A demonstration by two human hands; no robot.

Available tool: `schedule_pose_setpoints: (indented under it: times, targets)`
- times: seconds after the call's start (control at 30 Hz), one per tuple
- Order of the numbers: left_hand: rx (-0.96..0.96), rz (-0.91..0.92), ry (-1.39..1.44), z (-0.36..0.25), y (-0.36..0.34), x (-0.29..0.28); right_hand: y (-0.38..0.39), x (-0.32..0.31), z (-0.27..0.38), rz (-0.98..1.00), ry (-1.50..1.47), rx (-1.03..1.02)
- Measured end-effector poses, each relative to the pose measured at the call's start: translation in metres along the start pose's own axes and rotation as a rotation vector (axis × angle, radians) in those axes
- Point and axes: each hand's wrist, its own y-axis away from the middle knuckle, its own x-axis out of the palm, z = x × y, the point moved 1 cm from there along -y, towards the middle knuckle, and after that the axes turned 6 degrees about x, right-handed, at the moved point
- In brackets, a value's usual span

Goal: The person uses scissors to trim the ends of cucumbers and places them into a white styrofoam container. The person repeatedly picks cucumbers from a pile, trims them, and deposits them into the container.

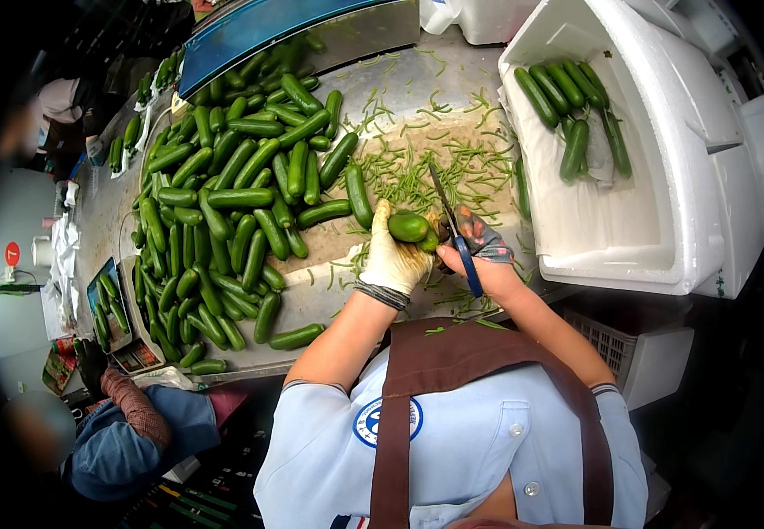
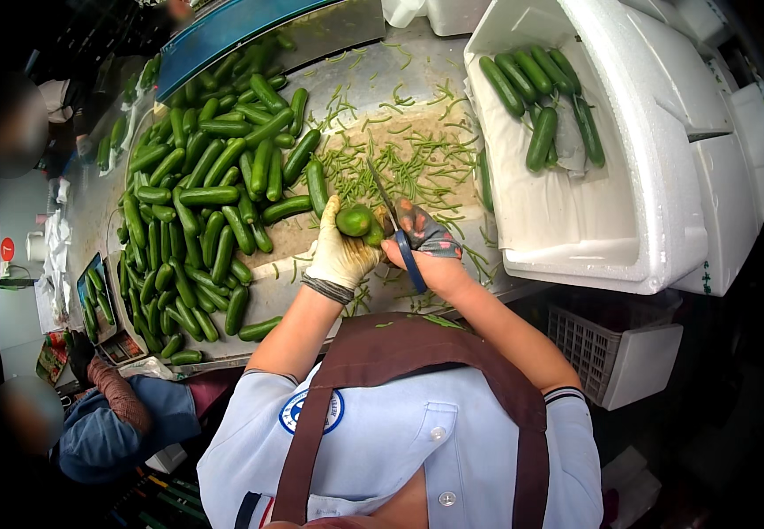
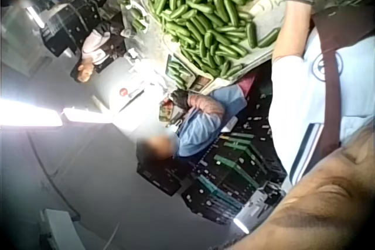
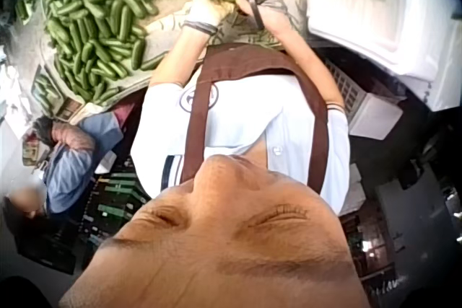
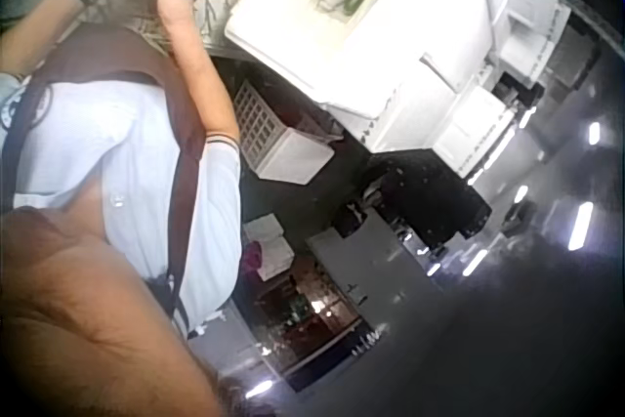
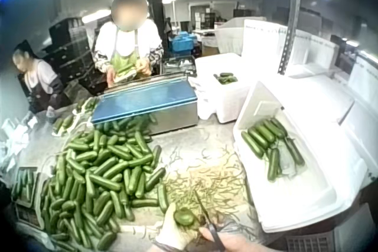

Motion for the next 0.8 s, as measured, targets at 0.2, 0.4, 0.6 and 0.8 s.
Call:
schedule_pose_setpoints:
  times: [0.2,0.4,0.6,0.8]
  targets:
    - [0.012,-0.056,-0.032,0.002,0.010,0.012,-0.005,-0.001,-0.001,0.002,0.046,-0.012]
    - [-0.001,-0.029,-0.026,0.003,0.011,0.012,-0.007,-0.004,0.001,0.002,0.105,0.086]
    - [0.023,-0.037,-0.044,0.004,0.006,0.005,-0.007,-0.008,-0.003,-0.039,0.132,0.012]
    - [-0.011,-0.038,-0.035,0.005,0.002,0.001,-0.004,-0.007,-0.007,0.024,0.113,0.107]
